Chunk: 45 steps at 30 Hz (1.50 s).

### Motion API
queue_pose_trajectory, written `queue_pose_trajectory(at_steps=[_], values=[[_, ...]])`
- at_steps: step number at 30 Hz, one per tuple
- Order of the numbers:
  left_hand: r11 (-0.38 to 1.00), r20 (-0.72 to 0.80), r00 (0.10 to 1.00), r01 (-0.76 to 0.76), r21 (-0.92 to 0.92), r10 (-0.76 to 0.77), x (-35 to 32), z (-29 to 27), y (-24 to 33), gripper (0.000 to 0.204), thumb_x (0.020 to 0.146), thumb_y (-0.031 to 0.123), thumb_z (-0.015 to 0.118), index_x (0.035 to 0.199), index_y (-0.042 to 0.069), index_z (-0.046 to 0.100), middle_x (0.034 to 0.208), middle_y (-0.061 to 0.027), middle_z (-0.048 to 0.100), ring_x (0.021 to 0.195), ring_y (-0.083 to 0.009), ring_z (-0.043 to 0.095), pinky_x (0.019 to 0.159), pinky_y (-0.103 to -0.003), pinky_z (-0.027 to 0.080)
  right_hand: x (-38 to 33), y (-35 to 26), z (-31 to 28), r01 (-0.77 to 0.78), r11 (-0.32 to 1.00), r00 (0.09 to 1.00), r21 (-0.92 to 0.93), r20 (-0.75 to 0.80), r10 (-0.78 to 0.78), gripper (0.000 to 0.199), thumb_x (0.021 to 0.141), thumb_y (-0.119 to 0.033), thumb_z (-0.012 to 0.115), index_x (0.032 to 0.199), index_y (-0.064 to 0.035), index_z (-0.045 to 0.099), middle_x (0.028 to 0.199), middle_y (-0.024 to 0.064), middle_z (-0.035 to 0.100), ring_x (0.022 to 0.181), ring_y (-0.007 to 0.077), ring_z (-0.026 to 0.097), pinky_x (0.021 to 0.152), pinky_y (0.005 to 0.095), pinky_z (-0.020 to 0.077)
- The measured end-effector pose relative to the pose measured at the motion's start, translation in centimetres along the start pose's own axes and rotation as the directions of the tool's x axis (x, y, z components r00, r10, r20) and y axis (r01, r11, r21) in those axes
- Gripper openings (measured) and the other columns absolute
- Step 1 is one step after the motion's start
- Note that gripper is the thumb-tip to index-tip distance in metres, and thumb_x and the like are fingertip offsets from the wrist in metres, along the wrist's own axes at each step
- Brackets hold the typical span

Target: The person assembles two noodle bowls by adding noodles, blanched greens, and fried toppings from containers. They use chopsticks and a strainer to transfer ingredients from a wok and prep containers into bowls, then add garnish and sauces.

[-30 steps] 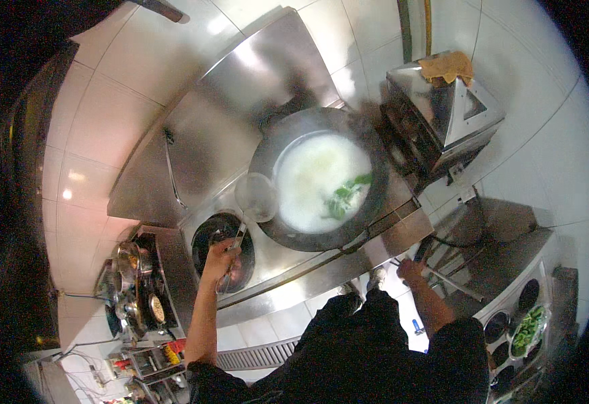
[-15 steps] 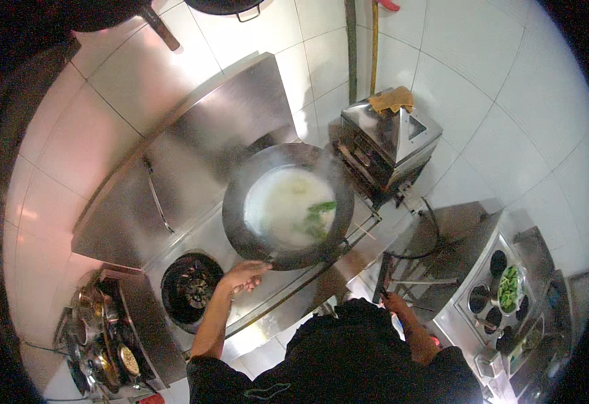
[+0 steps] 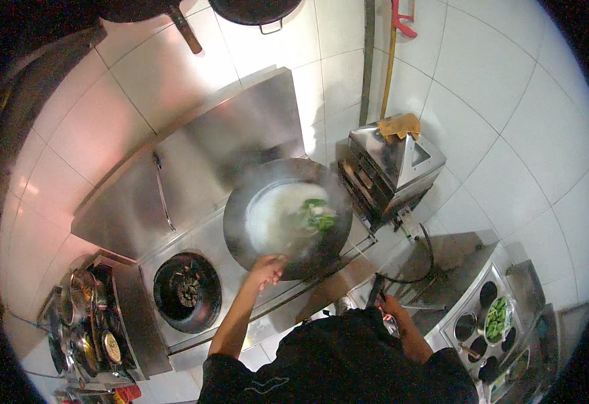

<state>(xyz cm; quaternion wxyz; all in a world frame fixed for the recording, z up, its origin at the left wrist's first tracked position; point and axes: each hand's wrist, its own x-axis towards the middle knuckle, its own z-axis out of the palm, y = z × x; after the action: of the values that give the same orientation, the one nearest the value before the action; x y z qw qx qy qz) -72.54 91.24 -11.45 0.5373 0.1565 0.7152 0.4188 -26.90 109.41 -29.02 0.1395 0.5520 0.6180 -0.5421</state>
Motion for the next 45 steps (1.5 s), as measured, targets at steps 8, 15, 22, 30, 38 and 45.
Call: queue_pose_trajectory(at_steps=[8, 15, 22, 30, 38, 45], values=[[0.996, -0.045, 0.999, 0.022, -0.082, -0.025, 3.3, 0.5, -1.7, 0.028, 0.100, 0.030, 0.069, 0.114, 0.006, 0.067, 0.062, -0.0057, 0.057, 0.040, -0.0144, 0.052, 0.035, -0.033, 0.045, 9.2, 6.3, -1.4, 0.201, 0.946, 0.973, -0.252, -0.060, -0.223, 0.052, 0.103, -0.048, 0.055, 0.102, 0.0005, 0.073, 0.092, 0.0186, 0.076, 0.088, 0.0339, 0.074, 0.077, 0.0458, 0.0557], [0.972, 0.017, 0.999, -0.026, -0.233, 0.031, 4.1, 4.7, 2.7, 0.028, 0.099, 0.029, 0.070, 0.114, 0.004, 0.067, 0.060, -0.0049, 0.053, 0.038, -0.0121, 0.043, 0.035, -0.034, 0.042, 14.0, 11.4, -4.0, 0.208, 0.891, 0.951, -0.403, -0.128, -0.280, 0.043, 0.100, -0.042, 0.059, 0.116, -0.0023, 0.068, 0.091, 0.0220, 0.074, 0.088, 0.0351, 0.074, 0.076, 0.0461, 0.0570], [0.994, -0.241, 0.970, -0.010, -0.107, -0.016, 1.6, 2.1, -0.9, 0.033, 0.099, 0.025, 0.070, 0.122, 0.002, 0.065, 0.061, -0.0081, 0.057, 0.039, -0.0147, 0.049, 0.034, -0.035, 0.043, 10.2, 3.2, -3.3, 0.197, 0.963, 0.980, -0.182, 0.047, -0.192, 0.032, 0.094, -0.032, 0.070, 0.110, -0.0045, 0.066, 0.087, 0.0229, 0.072, 0.074, 0.0337, 0.072, 0.066, 0.0468, 0.0568], [0.986, -0.237, 0.971, -0.066, -0.153, 0.028, 3.3, 4.3, 0.7, 0.031, 0.099, 0.026, 0.070, 0.115, 0.001, 0.064, 0.062, -0.0062, 0.057, 0.039, -0.0137, 0.049, 0.035, -0.032, 0.043, 10.7, 3.5, -4.2, 0.320, 0.861, 0.936, -0.395, -0.006, -0.351, 0.027, 0.099, -0.029, 0.062, 0.104, -0.0038, 0.067, 0.085, 0.0237, 0.071, 0.071, 0.0360, 0.071, 0.066, 0.0497, 0.0574], [0.976, -0.092, 0.992, -0.107, -0.188, 0.091, 0.9, 4.9, 4.0, 0.023, 0.100, 0.023, 0.069, 0.110, 0.003, 0.064, 0.059, -0.0025, 0.052, 0.037, -0.0117, 0.045, 0.033, -0.031, 0.040, 12.8, 8.5, -6.0, 0.328, 0.864, 0.919, -0.381, -0.083, -0.385, 0.035, 0.103, -0.037, 0.055, 0.108, -0.0049, 0.069, 0.085, 0.0190, 0.072, 0.081, 0.0362, 0.073, 0.077, 0.0496, 0.0562], [0.986, -0.234, 0.962, -0.115, 0.117, 0.140, -2.8, 0.3, 0.9, 0.019, 0.099, 0.018, 0.066, 0.109, 0.003, 0.063, 0.058, -0.0040, 0.056, 0.038, -0.0137, 0.049, 0.033, -0.032, 0.041, 4.8, -0.1, -5.3, 0.152, 0.974, 0.988, -0.170, 0.033, -0.148, 0.038, 0.104, -0.040, 0.054, 0.111, -0.0056, 0.069, 0.079, 0.0148, 0.071, 0.077, 0.0317, 0.074, 0.075, 0.0466, 0.0566]])
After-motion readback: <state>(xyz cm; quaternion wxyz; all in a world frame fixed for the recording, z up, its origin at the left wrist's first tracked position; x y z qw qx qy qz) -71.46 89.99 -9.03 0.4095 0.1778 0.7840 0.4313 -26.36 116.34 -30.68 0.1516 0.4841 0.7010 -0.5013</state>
